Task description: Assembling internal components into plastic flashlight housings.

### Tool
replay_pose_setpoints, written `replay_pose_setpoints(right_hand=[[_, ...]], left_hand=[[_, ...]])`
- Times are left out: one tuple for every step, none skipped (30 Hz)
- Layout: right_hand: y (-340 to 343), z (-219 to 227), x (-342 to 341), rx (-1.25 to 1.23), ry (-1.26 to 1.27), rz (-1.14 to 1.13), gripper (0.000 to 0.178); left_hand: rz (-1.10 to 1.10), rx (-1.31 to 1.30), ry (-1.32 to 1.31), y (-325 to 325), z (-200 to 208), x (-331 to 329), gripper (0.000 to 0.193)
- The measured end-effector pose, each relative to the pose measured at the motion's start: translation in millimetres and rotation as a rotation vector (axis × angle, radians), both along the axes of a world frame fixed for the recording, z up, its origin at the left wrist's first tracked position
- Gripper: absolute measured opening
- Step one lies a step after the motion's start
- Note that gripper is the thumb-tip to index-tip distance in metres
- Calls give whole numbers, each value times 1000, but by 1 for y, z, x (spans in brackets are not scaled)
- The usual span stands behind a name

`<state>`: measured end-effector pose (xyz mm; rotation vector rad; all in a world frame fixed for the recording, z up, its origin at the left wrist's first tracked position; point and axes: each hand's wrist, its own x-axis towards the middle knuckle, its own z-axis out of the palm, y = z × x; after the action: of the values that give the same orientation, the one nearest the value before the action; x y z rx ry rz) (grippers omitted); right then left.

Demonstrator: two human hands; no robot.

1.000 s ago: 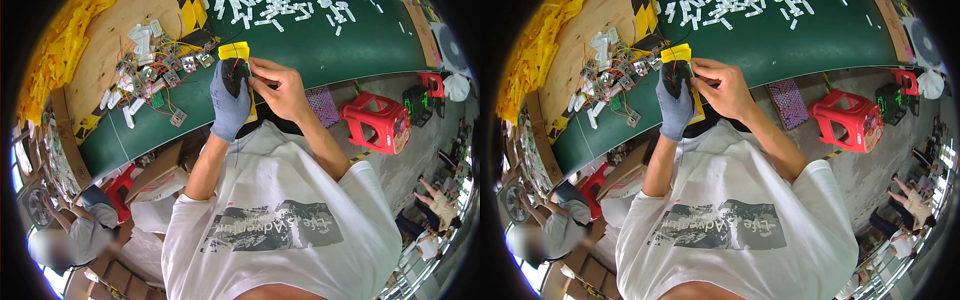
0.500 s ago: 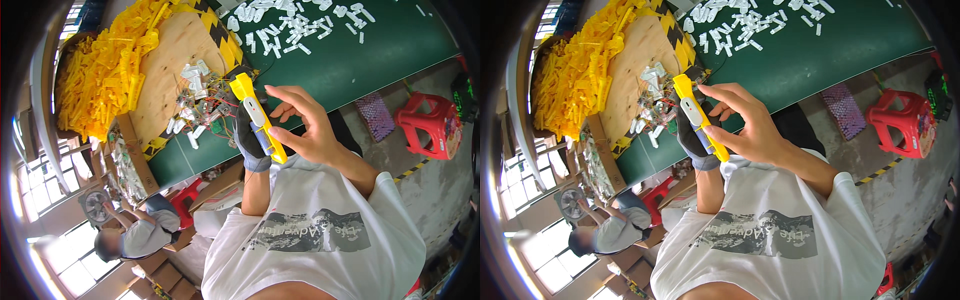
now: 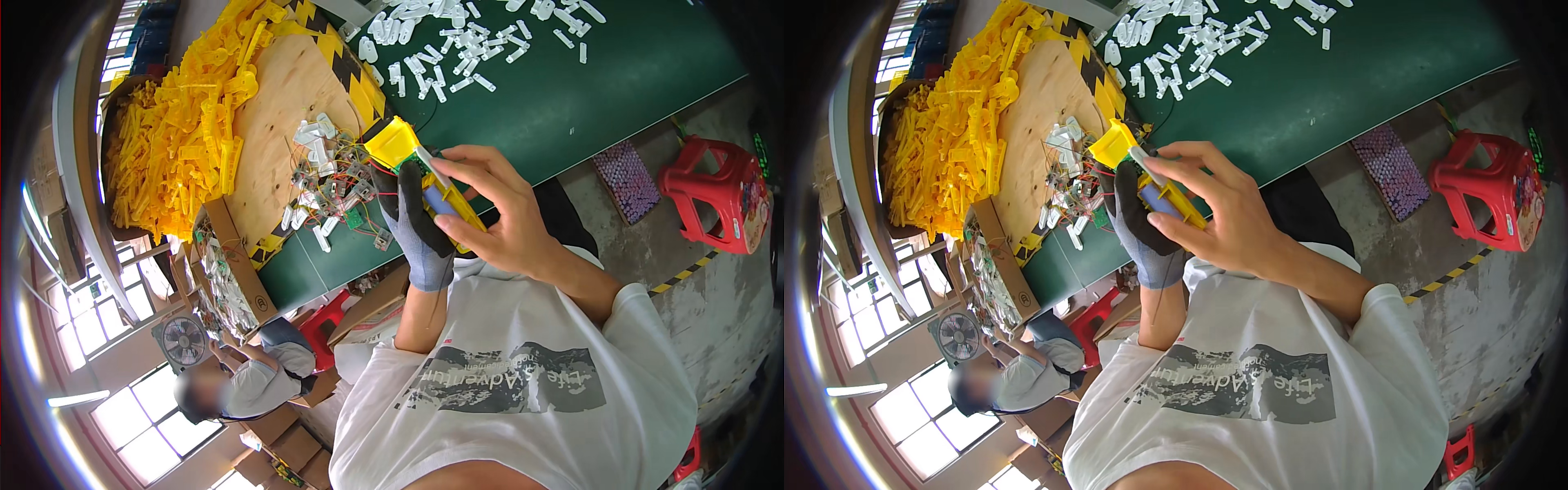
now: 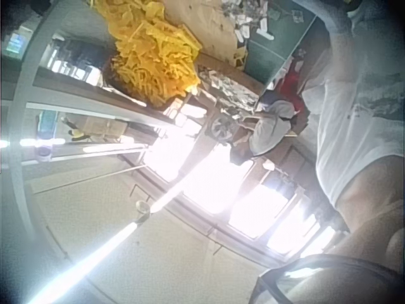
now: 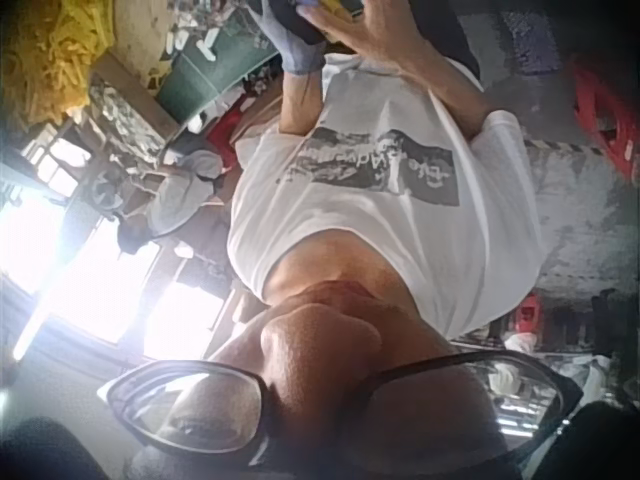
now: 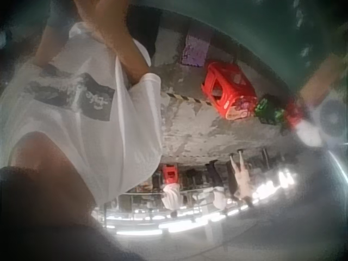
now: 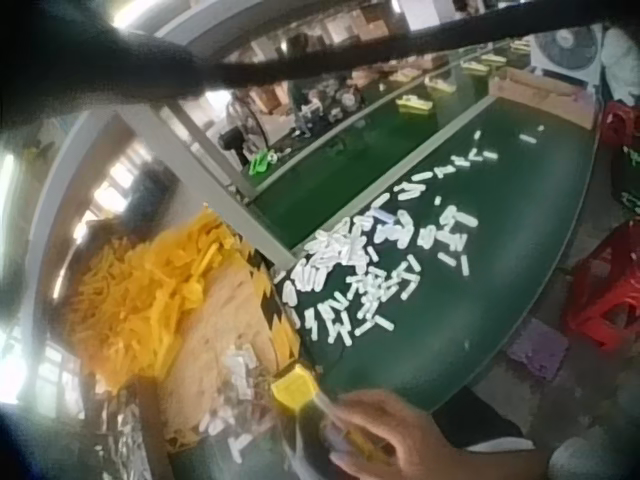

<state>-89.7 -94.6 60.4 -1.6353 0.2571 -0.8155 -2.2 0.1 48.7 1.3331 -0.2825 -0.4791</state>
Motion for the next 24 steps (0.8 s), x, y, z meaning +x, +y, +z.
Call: replay_pose_setpoints(right_hand=[[-2,-3,1,-37,13,-30,42],[-3,-6,1,-40,14,-33,42],[-4,-9,1,21,50,-27,41],[-6,-10,0,82,86,-22,40],[-10,-9,-1,79,87,-25,40],[-14,-7,-4,160,110,-15,38],[-18,-6,-6,241,133,-5,36],[-21,-8,-7,239,137,-9,36],[-23,-11,-7,347,69,12,35],[-26,-13,-7,453,0,32,33],[-32,-12,-12,437,11,54,31],[-32,-14,-12,435,12,52,31],[-31,-17,-11,528,-20,77,30],[-30,-19,-11,620,-53,102,29],[-30,-19,-11,618,-51,98,29],[-28,-18,-12,659,-25,126,28],[-26,-17,-12,700,0,153,27],[-25,-16,-13,700,2,147,27],[-25,-14,-13,648,23,131,27],[-25,-12,-13,597,43,115,27],[-24,-11,-13,598,46,110,27],[-23,-10,-12,532,20,93,27],[-23,-10,-11,465,-7,77,26],[-23,-12,-11,467,-5,70,26]], left_hand=[[35,-14,2,-9,3,-3,28],[71,-29,4,-15,5,-5,27],[33,-27,7,-16,6,-4,34],[31,-29,8,-19,7,-7,34],[5,-127,86,-21,10,-11,39],[-20,-224,165,-25,15,-15,44],[-47,-197,134,-27,18,-15,47],[-50,-199,138,-27,18,-15,47],[-100,-215,128,-27,17,-15,54],[-151,-232,119,-26,16,-14,61],[-183,-274,160,-23,9,-11,66],[-184,-276,162,-22,2,-10,66],[-195,-345,253,-21,-4,-9,66],[-206,-414,345,-21,-10,-7,66],[-209,-418,338,-24,-11,-6,65],[-212,-419,342,-23,-18,-2,65],[-276,-484,337,-18,-32,3,58],[-341,-547,332,-15,-38,6,52],[-353,-545,387,-10,-42,7,55],[-357,-544,392,-7,-48,8,55],[-350,-573,411,-6,-48,7,55],[-343,-600,430,-5,-48,7,56],[-345,-598,435,-4,-50,7,56],[-299,-553,405,-4,-52,8,55]])
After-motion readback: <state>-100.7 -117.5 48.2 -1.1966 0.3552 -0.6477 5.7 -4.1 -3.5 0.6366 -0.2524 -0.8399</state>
